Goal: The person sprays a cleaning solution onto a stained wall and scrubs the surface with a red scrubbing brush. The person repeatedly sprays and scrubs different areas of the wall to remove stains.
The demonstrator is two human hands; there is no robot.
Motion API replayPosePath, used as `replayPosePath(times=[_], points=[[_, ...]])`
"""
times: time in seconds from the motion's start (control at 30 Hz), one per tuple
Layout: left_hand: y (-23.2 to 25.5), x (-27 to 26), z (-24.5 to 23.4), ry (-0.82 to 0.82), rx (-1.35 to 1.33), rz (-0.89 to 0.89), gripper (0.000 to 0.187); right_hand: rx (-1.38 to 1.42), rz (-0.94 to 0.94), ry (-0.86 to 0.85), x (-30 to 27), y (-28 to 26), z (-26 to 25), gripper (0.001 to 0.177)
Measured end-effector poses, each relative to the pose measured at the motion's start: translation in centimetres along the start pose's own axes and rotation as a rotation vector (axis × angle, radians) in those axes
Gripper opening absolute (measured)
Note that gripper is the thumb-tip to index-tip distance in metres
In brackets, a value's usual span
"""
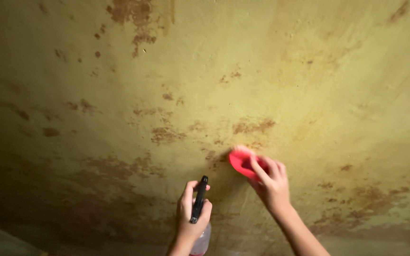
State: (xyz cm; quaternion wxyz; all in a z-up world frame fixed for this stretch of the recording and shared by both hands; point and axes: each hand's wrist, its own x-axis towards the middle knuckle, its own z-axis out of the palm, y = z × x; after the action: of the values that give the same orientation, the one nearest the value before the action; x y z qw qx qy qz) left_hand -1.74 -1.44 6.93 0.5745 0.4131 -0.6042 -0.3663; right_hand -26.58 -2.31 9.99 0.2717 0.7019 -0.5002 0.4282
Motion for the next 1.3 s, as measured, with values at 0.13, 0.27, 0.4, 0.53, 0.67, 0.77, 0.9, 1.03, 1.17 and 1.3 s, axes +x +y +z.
replayPosePath(times=[0.13,0.27,0.4,0.53,0.67,0.77,0.9,1.03,1.17,1.3], points=[[-0.3,0.3,-0.2,0.011,-0.034,0.039,0.037,-0.066,0.051,0.018,-0.3,1.9,-1.4,0.067],[-0.5,-0.3,0.1,-0.034,0.014,-0.056,0.037,0.019,0.014,-0.019,-1.0,0.0,0.7,0.067],[-0.7,0.5,-0.1,0.020,0.017,-0.019,0.039,-0.014,0.053,0.036,-0.9,1.0,-1.4,0.067],[-1.0,0.0,0.0,0.009,0.007,-0.042,0.039,0.007,0.118,0.052,-0.5,0.0,0.0,0.071],[-0.8,0.3,-0.1,0.017,0.022,0.001,0.040,0.084,0.086,0.029,-0.9,1.3,-2.2,0.067],[-0.6,0.7,-0.2,0.003,-0.015,-0.036,0.039,-0.026,0.141,0.159,0.1,1.5,-2.2,0.067],[0.0,0.6,0.5,-0.028,0.001,-0.018,0.036,-0.031,0.091,0.098,0.2,0.1,-0.3,0.067],[0.4,1.0,0.5,-0.013,-0.035,0.006,0.036,-0.047,0.140,0.138,0.7,0.8,-2.1,0.065],[0.3,0.7,0.8,-0.035,-0.041,-0.012,0.036,0.007,0.092,0.166,2.2,-0.9,0.6,0.065],[0.1,1.0,0.4,-0.012,-0.058,-0.017,0.038,0.026,0.183,0.168,1.7,-0.8,-1.8,0.064]])
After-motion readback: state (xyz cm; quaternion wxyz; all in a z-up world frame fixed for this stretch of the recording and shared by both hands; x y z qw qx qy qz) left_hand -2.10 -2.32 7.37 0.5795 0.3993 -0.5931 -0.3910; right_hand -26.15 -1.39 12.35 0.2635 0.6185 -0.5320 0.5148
